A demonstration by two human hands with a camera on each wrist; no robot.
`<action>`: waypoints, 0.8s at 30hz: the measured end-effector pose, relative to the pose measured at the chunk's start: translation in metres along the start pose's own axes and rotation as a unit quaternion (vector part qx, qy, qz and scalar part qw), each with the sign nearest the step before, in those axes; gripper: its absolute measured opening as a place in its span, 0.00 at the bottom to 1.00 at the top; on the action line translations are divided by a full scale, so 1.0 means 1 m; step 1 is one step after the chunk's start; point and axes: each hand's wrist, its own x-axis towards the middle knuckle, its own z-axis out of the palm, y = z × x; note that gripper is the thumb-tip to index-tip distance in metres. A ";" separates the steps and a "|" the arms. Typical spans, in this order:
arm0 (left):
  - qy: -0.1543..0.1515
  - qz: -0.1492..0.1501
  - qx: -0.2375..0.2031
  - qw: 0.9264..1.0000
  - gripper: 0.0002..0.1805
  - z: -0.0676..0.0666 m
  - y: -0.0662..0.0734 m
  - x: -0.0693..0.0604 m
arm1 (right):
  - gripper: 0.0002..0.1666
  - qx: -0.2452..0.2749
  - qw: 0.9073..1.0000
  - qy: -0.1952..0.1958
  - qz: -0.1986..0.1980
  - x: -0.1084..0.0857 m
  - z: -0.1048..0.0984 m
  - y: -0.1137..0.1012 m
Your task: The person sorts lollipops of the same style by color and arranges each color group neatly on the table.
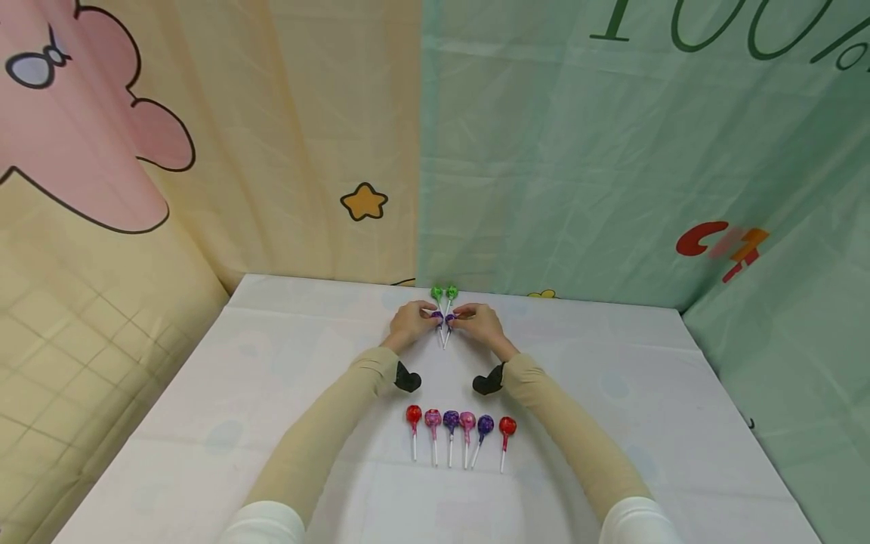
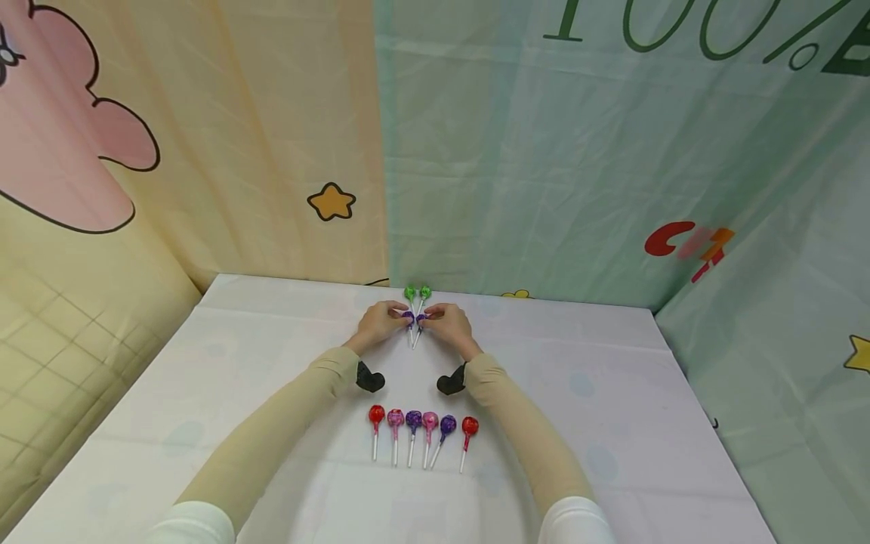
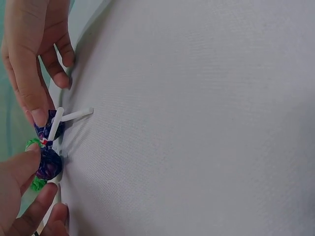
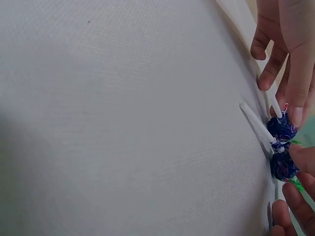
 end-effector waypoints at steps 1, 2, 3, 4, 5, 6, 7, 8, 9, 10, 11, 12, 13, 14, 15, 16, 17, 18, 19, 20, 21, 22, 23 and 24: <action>0.001 -0.001 0.000 1.000 0.18 -0.001 0.001 -0.001 | 0.20 -0.002 1.000 0.000 -0.002 -0.001 0.000 0.000; 0.003 -0.002 -0.001 1.000 0.18 -0.001 0.002 -0.003 | 0.20 -0.005 1.000 0.001 -0.005 -0.001 -0.001 0.000; 0.005 -0.002 0.001 1.000 0.18 -0.002 0.003 -0.004 | 0.20 -0.008 1.000 0.002 -0.008 -0.002 -0.001 0.000; 0.006 -0.003 0.003 1.000 0.18 -0.003 0.004 -0.005 | 0.20 -0.011 1.000 0.002 -0.010 -0.003 -0.002 -0.001; 0.008 -0.004 0.004 1.000 0.18 -0.003 0.004 -0.007 | 0.20 -0.012 1.000 0.002 -0.012 -0.004 -0.003 -0.002; 0.009 -0.005 0.006 1.000 0.19 -0.004 0.005 -0.008 | 0.20 -0.013 1.000 0.001 -0.014 -0.006 -0.004 -0.002; 0.010 -0.007 0.008 1.000 0.19 -0.005 0.005 -0.009 | 0.20 -0.016 1.000 0.000 -0.016 -0.007 -0.005 -0.003; 0.011 -0.008 0.010 1.000 0.19 -0.005 0.005 -0.010 | 0.20 -0.017 1.000 -0.001 -0.018 -0.008 -0.006 -0.004; 0.013 -0.008 0.012 1.000 0.19 -0.006 0.005 -0.011 | 0.20 -0.018 1.000 -0.003 -0.020 -0.010 -0.008 -0.004; 0.014 -0.009 0.010 1.000 0.19 -0.006 0.004 -0.011 | 0.20 -0.016 1.000 -0.004 -0.023 -0.011 -0.009 -0.004; 0.015 -0.009 0.010 1.000 0.20 -0.007 0.004 -0.012 | 0.20 -0.016 1.000 -0.005 -0.025 -0.012 -0.010 -0.004; 0.016 -0.007 0.012 1.000 0.20 -0.007 0.003 -0.013 | 0.20 -0.016 1.000 -0.006 -0.026 -0.013 -0.011 -0.004; 0.016 -0.006 0.012 1.000 0.20 -0.008 0.003 -0.013 | 0.20 -0.016 0.999 -0.005 -0.028 -0.014 -0.013 -0.003; 0.017 -0.004 0.011 1.000 0.19 -0.009 0.002 -0.014 | 0.20 -0.016 0.999 -0.005 -0.029 -0.015 -0.014 -0.002; 0.017 -0.001 0.011 1.000 0.19 -0.010 0.002 -0.015 | 0.20 -0.015 0.999 -0.004 -0.029 -0.016 -0.015 -0.001; 0.017 0.003 0.011 1.000 0.19 -0.011 0.002 -0.016 | 0.20 -0.014 0.999 -0.003 -0.029 -0.017 -0.017 0.001; 0.016 0.006 0.011 1.000 0.19 -0.012 0.002 -0.017 | 0.20 -0.014 0.999 -0.002 -0.029 -0.017 -0.018 0.002; 0.016 0.009 0.011 1.000 0.19 -0.013 0.002 -0.018 | 0.20 -0.013 0.999 -0.002 -0.030 -0.018 -0.020 0.004; 0.015 0.011 0.008 1.000 0.19 -0.014 0.002 -0.019 | 0.20 -0.012 0.999 -0.003 -0.031 -0.019 -0.021 0.005; 0.014 0.015 0.008 1.000 0.19 -0.016 0.001 -0.021 | 0.20 -0.011 0.999 -0.004 -0.032 -0.021 -0.022 0.006; 0.014 0.017 0.008 1.000 0.19 -0.016 0.001 -0.022 | 0.20 -0.011 0.999 -0.005 -0.033 -0.022 -0.024 0.007; 0.014 0.020 0.008 1.000 0.19 -0.017 0.000 -0.024 | 0.20 -0.007 0.999 -0.007 -0.035 -0.024 -0.025 0.008; 0.015 0.022 0.007 1.000 0.19 -0.018 -0.001 -0.026 | 0.20 -0.004 0.999 -0.010 -0.036 -0.026 -0.027 0.008; 0.015 0.023 0.006 1.000 0.19 -0.018 -0.001 -0.029 | 0.20 -0.003 0.999 -0.013 -0.037 -0.029 -0.028 0.009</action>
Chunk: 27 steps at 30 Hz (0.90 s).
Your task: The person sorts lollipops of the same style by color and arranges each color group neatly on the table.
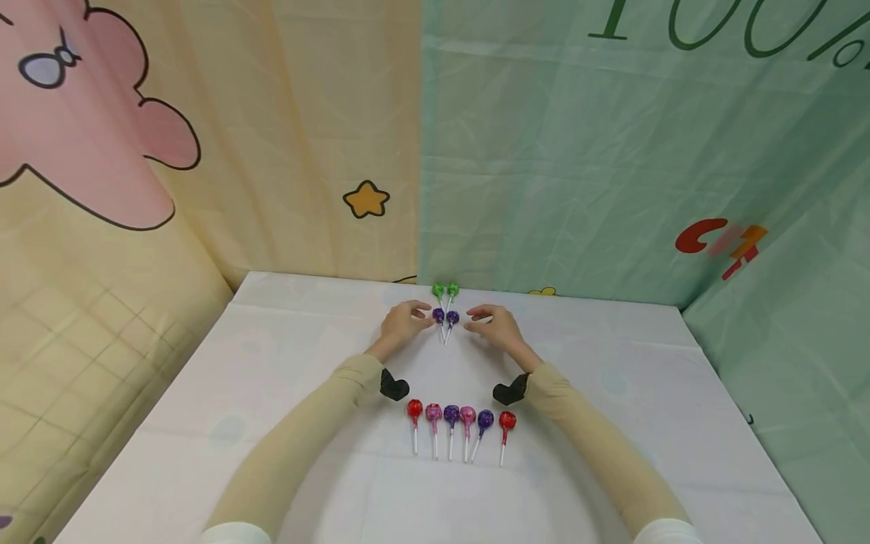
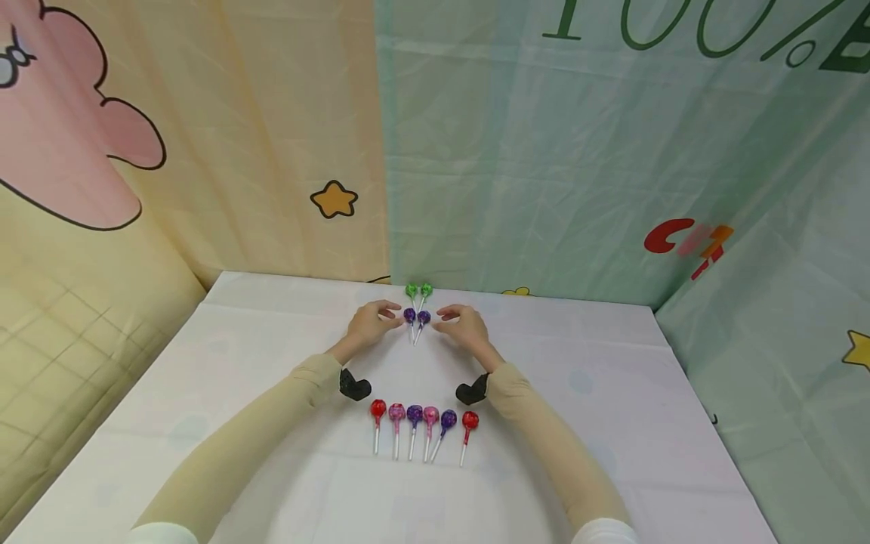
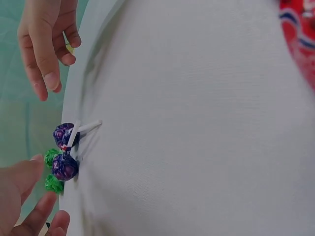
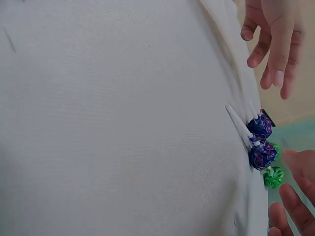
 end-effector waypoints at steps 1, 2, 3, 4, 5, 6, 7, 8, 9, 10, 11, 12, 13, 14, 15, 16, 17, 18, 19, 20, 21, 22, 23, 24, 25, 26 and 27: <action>0.001 0.003 -0.002 1.000 0.19 -0.001 0.000 -0.003 | 0.21 0.002 1.000 -0.003 0.001 -0.003 -0.001 0.000; 0.003 0.008 -0.002 1.000 0.19 -0.001 0.000 -0.006 | 0.21 0.002 1.000 -0.005 0.000 -0.006 -0.003 0.000; 0.004 0.011 -0.002 1.000 0.19 -0.001 0.000 -0.008 | 0.21 0.002 1.000 -0.007 0.001 -0.009 -0.004 0.000; 0.006 0.014 -0.003 1.000 0.18 -0.002 0.000 -0.011 | 0.21 0.005 1.000 -0.009 0.000 -0.012 -0.005 0.001; 0.007 0.017 -0.004 1.000 0.18 -0.002 0.000 -0.014 | 0.21 0.002 1.000 -0.011 0.001 -0.015 -0.006 0.001; 0.007 0.019 -0.005 1.000 0.18 -0.002 0.000 -0.017 | 0.21 -0.001 1.000 -0.011 -0.001 -0.018 -0.007 0.001; 0.008 0.021 -0.004 1.000 0.17 -0.002 -0.001 -0.019 | 0.21 -0.004 1.000 -0.012 -0.003 -0.021 -0.008 0.001; 0.008 0.022 -0.005 1.000 0.17 -0.002 -0.001 -0.022 | 0.21 -0.007 1.000 -0.012 -0.005 -0.024 -0.009 0.001; 0.006 0.021 -0.006 1.000 0.17 -0.002 -0.001 -0.025 | 0.21 -0.010 1.000 -0.012 -0.008 -0.027 -0.010 0.001; 0.004 0.020 -0.008 1.000 0.17 -0.002 -0.001 -0.027 | 0.20 -0.011 1.000 -0.014 -0.013 -0.029 -0.011 0.001; 0.002 0.020 -0.009 1.000 0.17 -0.002 -0.001 -0.030 | 0.20 -0.014 1.000 -0.015 -0.015 -0.032 -0.012 0.001; -0.001 0.019 -0.013 1.000 0.16 -0.002 -0.001 -0.033 | 0.20 -0.017 1.000 -0.017 -0.018 -0.035 -0.013 0.001; -0.003 0.020 -0.016 1.000 0.16 -0.002 0.000 -0.036 | 0.20 -0.017 0.999 -0.019 -0.021 -0.038 -0.013 0.002; -0.006 0.022 -0.019 1.000 0.16 -0.002 0.000 -0.039 | 0.20 -0.019 0.999 -0.021 -0.023 -0.041 -0.014 0.002; -0.010 0.022 -0.023 0.999 0.16 -0.002 0.001 -0.042 | 0.20 -0.020 0.999 -0.025 -0.026 -0.043 -0.014 0.003; -0.012 0.024 -0.026 0.999 0.15 -0.002 0.001 -0.044 | 0.19 -0.021 0.999 -0.028 -0.029 -0.046 -0.015 0.003; -0.016 0.028 -0.028 0.999 0.15 -0.002 0.002 -0.047 | 0.19 -0.023 0.999 -0.031 -0.029 -0.049 -0.015 0.003; -0.020 0.031 -0.032 0.999 0.15 -0.002 0.003 -0.050 | 0.19 -0.025 0.999 -0.034 -0.032 -0.052 -0.015 0.004; -0.023 0.037 -0.033 0.998 0.15 -0.002 0.003 -0.053 | 0.19 -0.026 0.998 -0.037 -0.034 -0.055 -0.016 0.004; -0.026 0.043 -0.037 0.998 0.15 -0.001 0.003 -0.056 | 0.19 -0.027 0.998 -0.041 -0.035 -0.058 -0.016 0.004; -0.029 0.048 -0.041 0.998 0.15 -0.001 0.003 -0.059 | 0.19 -0.030 0.998 -0.043 -0.038 -0.061 -0.017 0.005; -0.033 0.056 -0.044 0.997 0.14 0.000 0.003 -0.062 | 0.19 -0.032 0.998 -0.046 -0.038 -0.064 -0.017 0.005; -0.036 0.063 -0.049 0.996 0.14 0.000 0.004 -0.065 | 0.18 -0.033 0.998 -0.049 -0.038 -0.067 -0.017 0.005; -0.040 0.069 -0.053 0.995 0.14 0.001 0.004 -0.068 | 0.18 -0.034 0.997 -0.052 -0.039 -0.070 -0.018 0.005; -0.042 0.075 -0.056 0.995 0.14 0.002 0.004 -0.071 | 0.18 -0.035 0.997 -0.055 -0.040 -0.073 -0.018 0.006; -0.046 0.080 -0.060 0.994 0.14 0.002 0.005 -0.074 | 0.18 -0.036 0.997 -0.058 -0.041 -0.076 -0.018 0.006; -0.050 0.084 -0.062 0.993 0.14 0.003 0.005 -0.077 | 0.18 -0.037 0.997 -0.061 -0.043 -0.079 -0.018 0.007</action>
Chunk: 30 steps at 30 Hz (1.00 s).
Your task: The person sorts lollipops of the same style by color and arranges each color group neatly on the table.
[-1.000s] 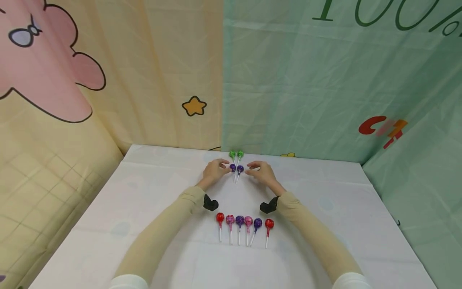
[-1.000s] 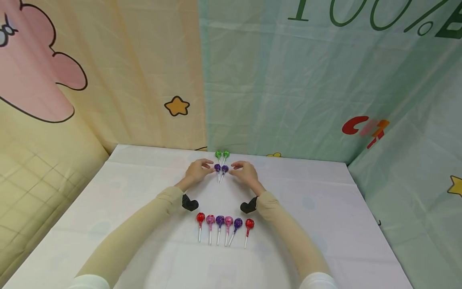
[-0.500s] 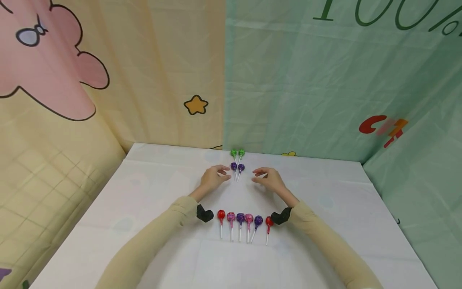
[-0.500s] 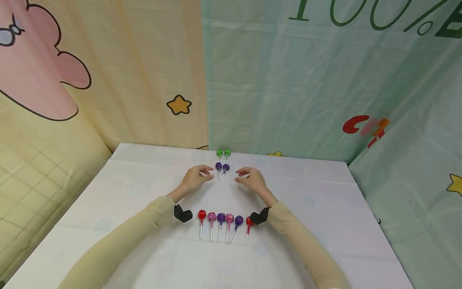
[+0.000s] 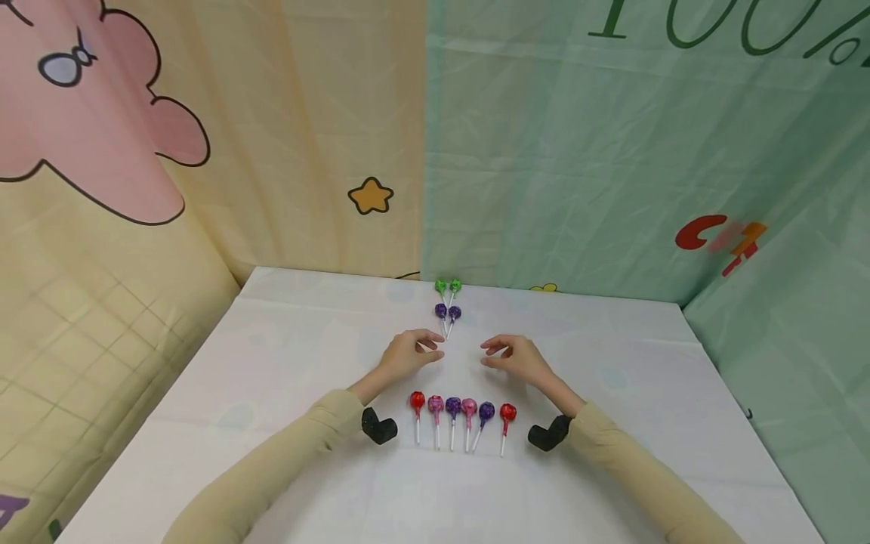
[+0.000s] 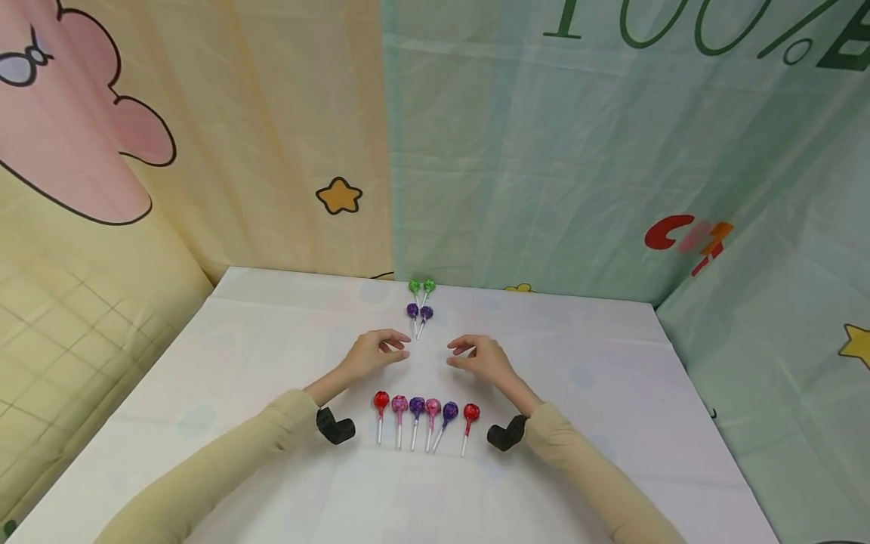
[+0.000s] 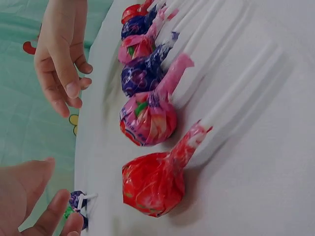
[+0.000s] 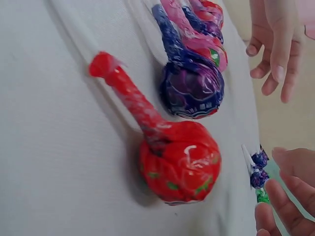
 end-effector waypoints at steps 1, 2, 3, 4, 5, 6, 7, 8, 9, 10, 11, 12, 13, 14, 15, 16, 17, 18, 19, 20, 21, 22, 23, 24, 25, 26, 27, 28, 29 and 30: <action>-0.005 0.004 -0.001 1.000 0.14 0.001 0.001 -0.003 | 0.18 0.001 1.000 -0.003 -0.001 -0.003 0.000 0.001; -0.009 0.005 -0.002 1.000 0.14 0.002 0.002 -0.006 | 0.17 0.004 1.000 -0.005 0.001 -0.006 0.000 0.001; -0.015 0.007 -0.003 1.000 0.14 0.003 0.003 -0.008 | 0.17 0.006 1.000 -0.007 0.002 -0.008 0.001 0.002; -0.021 0.009 -0.004 1.000 0.14 0.003 0.004 -0.011 | 0.17 0.008 1.000 -0.010 0.004 -0.011 0.001 0.002; -0.026 0.010 -0.005 1.000 0.14 0.004 0.004 -0.013 | 0.17 0.010 1.000 -0.013 0.005 -0.014 0.001 0.003; -0.032 0.010 -0.007 0.999 0.15 0.005 0.005 -0.015 | 0.17 0.013 1.000 -0.016 0.006 -0.016 0.001 0.003; -0.037 0.012 -0.009 0.999 0.15 0.005 0.006 -0.018 | 0.17 0.016 1.000 -0.019 0.008 -0.019 0.001 0.004; -0.043 0.014 -0.012 0.999 0.15 0.006 0.006 -0.020 | 0.16 0.020 1.000 -0.021 0.011 -0.022 0.002 0.004; -0.049 0.016 -0.014 0.999 0.16 0.007 0.006 -0.022 | 0.16 0.023 0.999 -0.024 0.009 -0.024 0.002 0.005; -0.054 0.021 -0.014 0.998 0.16 0.008 0.005 -0.023 | 0.16 0.024 0.999 -0.026 0.007 -0.027 0.003 0.006; -0.059 0.024 -0.015 0.998 0.16 0.009 0.005 -0.025 | 0.16 0.025 0.999 -0.028 0.005 -0.030 0.003 0.007; -0.064 0.027 -0.015 0.997 0.17 0.010 0.004 -0.027 | 0.16 0.026 0.999 -0.029 0.001 -0.032 0.003 0.008; -0.070 0.031 -0.013 0.997 0.17 0.011 0.004 -0.028 | 0.16 0.026 0.999 -0.029 0.000 -0.035 0.004 0.009; -0.076 0.034 -0.012 0.996 0.17 0.011 0.004 -0.030 | 0.15 0.027 0.999 -0.030 -0.003 -0.037 0.004 0.010; -0.080 0.035 -0.010 0.996 0.17 0.012 0.003 -0.032 | 0.15 0.026 0.999 -0.031 -0.007 -0.040 0.005 0.011; -0.084 0.037 -0.008 0.996 0.18 0.013 0.004 -0.033 | 0.15 0.025 0.999 -0.032 -0.010 -0.042 0.005 0.011; -0.088 0.038 -0.007 0.995 0.17 0.013 0.004 -0.035 | 0.16 0.024 0.999 -0.034 -0.013 -0.044 0.006 0.011; -0.092 0.040 -0.006 0.995 0.17 0.013 0.005 -0.036 | 0.16 0.025 0.999 -0.036 -0.016 -0.046 0.006 0.011; -0.095 0.043 -0.005 0.995 0.18 0.014 0.005 -0.038 | 0.16 0.026 0.999 -0.039 -0.019 -0.048 0.007 0.011; -0.098 0.045 -0.003 0.994 0.18 0.014 0.006 -0.039 | 0.16 0.028 0.998 -0.043 -0.023 -0.049 0.007 0.011; -0.101 0.048 -0.001 0.994 0.18 0.015 0.006 -0.040 | 0.16 0.028 0.998 -0.046 -0.027 -0.051 0.007 0.011; -0.104 0.051 0.001 0.993 0.18 0.015 0.006 -0.041 | 0.16 0.029 0.998 -0.048 -0.027 -0.053 0.008 0.010; -0.107 0.055 0.005 0.993 0.18 0.016 0.006 -0.042 | 0.16 0.030 0.998 -0.050 -0.028 -0.055 0.008 0.010; -0.110 0.058 0.009 0.992 0.18 0.017 0.006 -0.042 | 0.16 0.031 0.998 -0.052 -0.028 -0.056 0.008 0.009; -0.114 0.061 0.013 0.992 0.18 0.017 0.006 -0.043 | 0.16 0.031 0.998 -0.053 -0.029 -0.058 0.009 0.009; -0.117 0.062 0.017 0.991 0.18 0.018 0.007 -0.044 | 0.16 0.032 0.998 -0.054 -0.029 -0.059 0.009 0.009; -0.120 0.064 0.021 0.991 0.18 0.019 0.006 -0.044 | 0.15 0.030 0.998 -0.055 -0.029 -0.061 0.010 0.009; -0.122 0.065 0.025 0.990 0.18 0.019 0.006 -0.045 | 0.15 0.030 0.998 -0.056 -0.027 -0.062 0.011 0.009; -0.124 0.066 0.028 0.990 0.18 0.020 0.007 -0.046 | 0.15 0.028 0.998 -0.057 -0.029 -0.063 0.011 0.009; -0.126 0.068 0.031 0.989 0.18 0.020 0.007 -0.047 | 0.15 0.026 0.998 -0.057 -0.031 -0.064 0.012 0.010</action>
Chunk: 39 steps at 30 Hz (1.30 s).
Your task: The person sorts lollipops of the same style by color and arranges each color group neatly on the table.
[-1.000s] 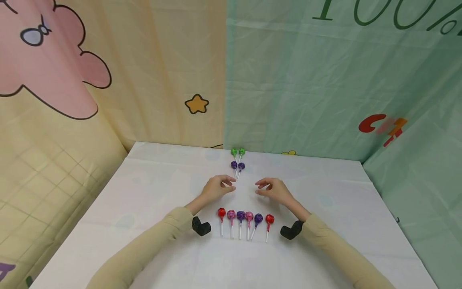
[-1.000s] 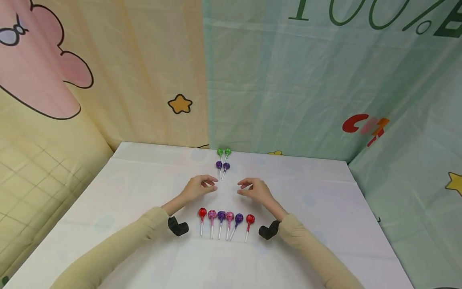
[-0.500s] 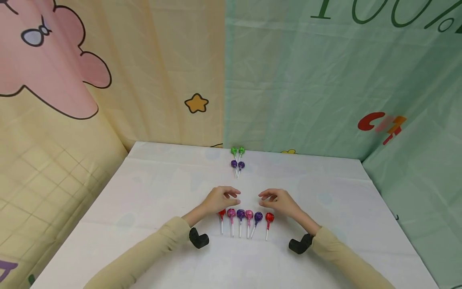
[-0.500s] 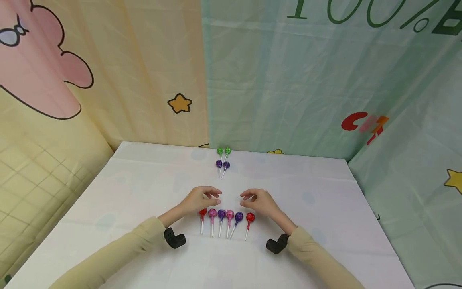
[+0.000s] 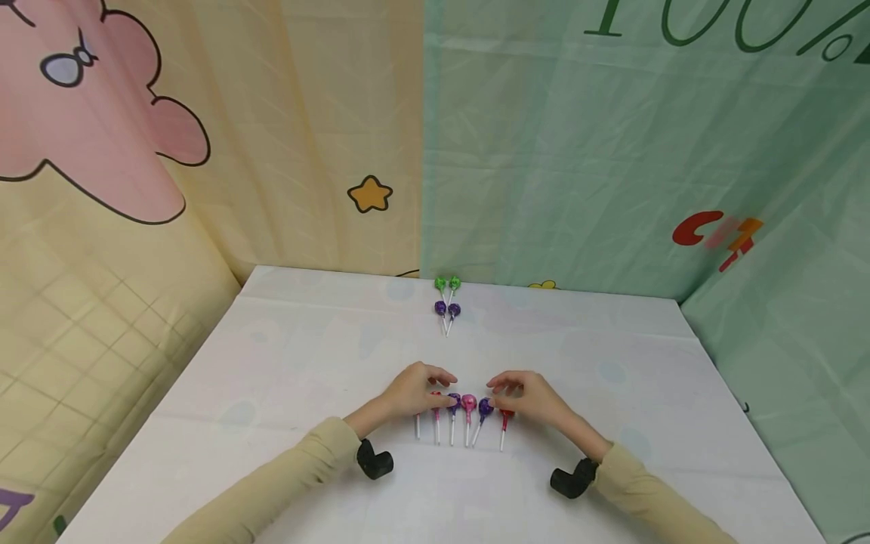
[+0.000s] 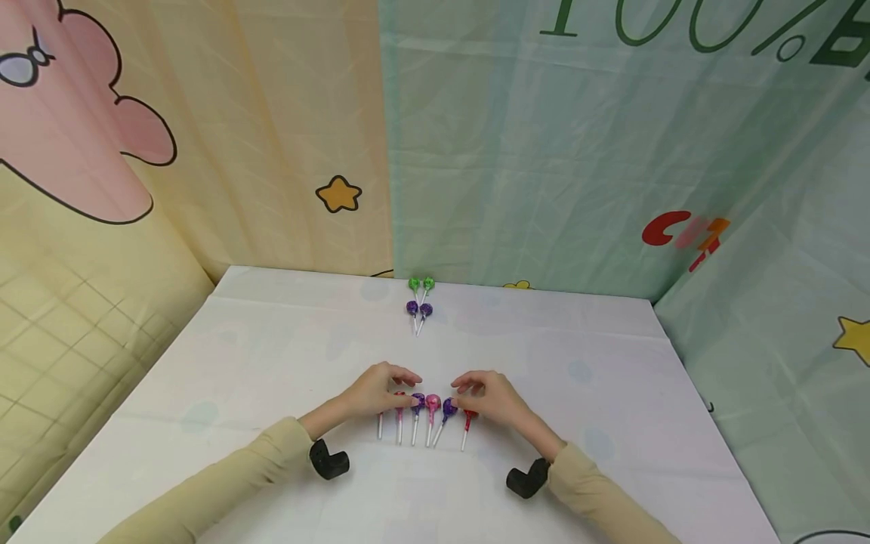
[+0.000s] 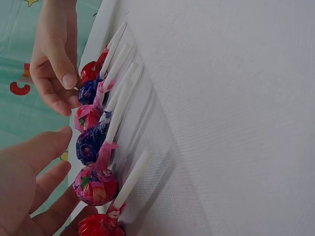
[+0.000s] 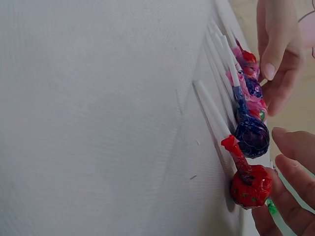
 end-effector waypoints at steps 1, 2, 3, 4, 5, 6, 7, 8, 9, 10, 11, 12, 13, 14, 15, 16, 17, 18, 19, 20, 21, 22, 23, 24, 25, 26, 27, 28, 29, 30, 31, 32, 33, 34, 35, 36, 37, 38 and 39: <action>-0.002 0.001 0.003 1.000 0.18 0.000 0.000 0.000 | 0.15 -0.002 1.000 0.000 -0.002 -0.001 0.001 0.001; -0.002 0.002 0.006 1.000 0.18 0.001 0.001 -0.001 | 0.15 -0.004 1.000 0.000 -0.002 -0.001 0.002 0.001; -0.002 0.004 0.010 1.000 0.18 0.001 0.001 -0.001 | 0.15 -0.007 1.000 0.000 -0.003 -0.002 0.002 0.002; -0.003 0.006 0.012 1.000 0.18 0.001 0.001 -0.001 | 0.15 -0.009 1.000 -0.001 -0.004 -0.002 0.003 0.002; -0.003 0.008 0.014 1.000 0.18 0.002 0.001 -0.002 | 0.15 -0.012 1.000 -0.001 -0.004 -0.002 0.004 0.003; -0.004 0.010 0.018 1.000 0.18 0.002 0.000 -0.002 | 0.16 -0.015 1.000 -0.002 -0.003 -0.002 0.005 0.003; -0.004 0.011 0.021 1.000 0.17 0.003 0.000 -0.001 | 0.16 -0.017 1.000 -0.003 -0.001 -0.003 0.005 0.002; -0.004 0.013 0.024 1.000 0.17 0.003 -0.001 -0.001 | 0.16 -0.019 1.000 -0.003 0.000 -0.003 0.006 0.001; -0.004 0.015 0.027 1.000 0.17 0.004 -0.002 -0.001 | 0.16 -0.020 1.000 -0.004 0.001 -0.004 0.006 0.000; -0.005 0.016 0.028 0.999 0.17 0.005 -0.003 0.000 | 0.17 -0.021 1.000 -0.005 0.001 -0.005 0.007 -0.001; -0.006 0.016 0.029 0.999 0.17 0.005 -0.004 0.000 | 0.16 -0.022 1.000 -0.003 -0.001 -0.006 0.007 -0.002; -0.006 0.017 0.031 0.999 0.17 0.006 -0.005 0.001 | 0.16 -0.022 1.000 -0.002 -0.006 -0.006 0.008 -0.003; -0.006 0.017 0.032 0.999 0.16 0.007 -0.005 0.001 | 0.16 -0.022 1.000 -0.001 -0.011 -0.007 0.008 -0.004; -0.007 0.017 0.032 0.999 0.16 0.007 -0.006 0.001 | 0.16 -0.027 0.999 0.002 -0.025 -0.008 0.009 -0.004; -0.008 0.017 0.031 0.999 0.16 0.007 -0.006 0.001 | 0.15 -0.028 0.999 0.004 -0.031 -0.008 0.009 -0.004; -0.009 0.017 0.028 0.999 0.15 0.007 -0.005 0.001 | 0.15 -0.029 0.999 0.005 -0.033 -0.008 0.009 -0.004; -0.010 0.018 0.026 0.999 0.15 0.007 -0.005 0.001 | 0.15 -0.030 0.999 0.006 -0.036 -0.008 0.010 -0.004; -0.011 0.018 0.025 0.999 0.15 0.007 -0.004 0.001 | 0.15 -0.032 0.999 0.003 -0.036 -0.007 0.009 -0.004; -0.012 0.021 0.024 0.999 0.14 0.007 -0.004 0.001 | 0.15 -0.033 0.999 0.002 -0.031 -0.007 0.009 -0.004; -0.013 0.022 0.023 0.999 0.14 0.006 -0.003 0.001 | 0.15 -0.034 0.999 0.000 -0.025 -0.007 0.009 -0.005; -0.013 0.023 0.024 0.999 0.14 0.006 -0.003 0.000 | 0.15 -0.031 0.999 -0.004 -0.012 -0.006 0.009 -0.005; -0.014 0.025 0.024 0.999 0.14 0.006 -0.003 0.000 | 0.16 -0.033 0.999 -0.008 -0.010 -0.006 0.009 -0.005; -0.015 0.026 0.025 0.999 0.13 0.006 -0.003 0.000 | 0.16 -0.033 0.999 -0.008 -0.012 -0.006 0.009 -0.005; -0.015 0.026 0.028 0.999 0.13 0.007 -0.003 0.000 | 0.16 -0.033 0.999 -0.009 -0.012 -0.006 0.009 -0.005; -0.015 0.026 0.030 0.999 0.13 0.007 -0.003 0.000 | 0.16 -0.032 0.999 -0.007 -0.015 -0.006 0.009 -0.005; -0.015 0.024 0.031 0.999 0.13 0.007 -0.003 0.000 | 0.16 -0.036 0.999 -0.005 -0.029 -0.006 0.009 -0.004; -0.015 0.024 0.031 0.999 0.13 0.007 -0.003 0.001 | 0.16 -0.035 0.999 -0.004 -0.036 -0.007 0.009 -0.004; -0.016 0.023 0.032 0.999 0.13 0.007 -0.003 0.001 | 0.17 -0.035 0.999 -0.003 -0.040 -0.007 0.009 -0.004; -0.016 0.023 0.034 0.999 0.13 0.007 -0.003 0.001 | 0.16 -0.034 0.999 -0.002 -0.041 -0.007 0.009 -0.004; -0.016 0.023 0.035 0.999 0.13 0.007 -0.003 0.001 | 0.16 -0.034 0.999 -0.004 -0.038 -0.007 0.009 -0.004; -0.017 0.023 0.035 0.999 0.13 0.007 -0.003 0.001 | 0.17 -0.035 0.999 -0.006 -0.035 -0.007 0.009 -0.004; -0.017 0.023 0.035 0.999 0.13 0.007 -0.003 0.001 | 0.17 -0.035 0.999 -0.008 -0.030 -0.007 0.009 -0.004; -0.018 0.025 0.034 0.999 0.13 0.007 -0.003 0.001 | 0.17 -0.032 0.999 -0.011 -0.018 -0.006 0.008 -0.005; -0.018 0.026 0.032 0.999 0.13 0.007 -0.002 0.001 | 0.17 -0.032 0.999 -0.014 -0.014 -0.006 0.008 -0.004; -0.018 0.029 0.032 0.999 0.13 0.006 -0.002 0.001 | 0.17 -0.033 0.999 -0.016 -0.010 -0.006 0.008 -0.004; -0.018 0.035 0.030 0.999 0.13 0.006 -0.002 0.000 | 0.17 -0.034 0.999 -0.018 -0.006 -0.005 0.008 -0.004; -0.018 0.039 0.028 0.999 0.13 0.005 -0.002 0.000 | 0.17 -0.034 0.999 -0.019 -0.006 -0.005 0.008 -0.004; -0.018 0.043 0.026 0.999 0.13 0.004 -0.001 0.000 | 0.17 -0.034 0.999 -0.019 -0.005 -0.005 0.008 -0.004; -0.015 0.055 0.031 0.998 0.12 0.004 -0.001 -0.001 | 0.17 -0.034 0.999 -0.019 -0.004 -0.005 0.008 -0.004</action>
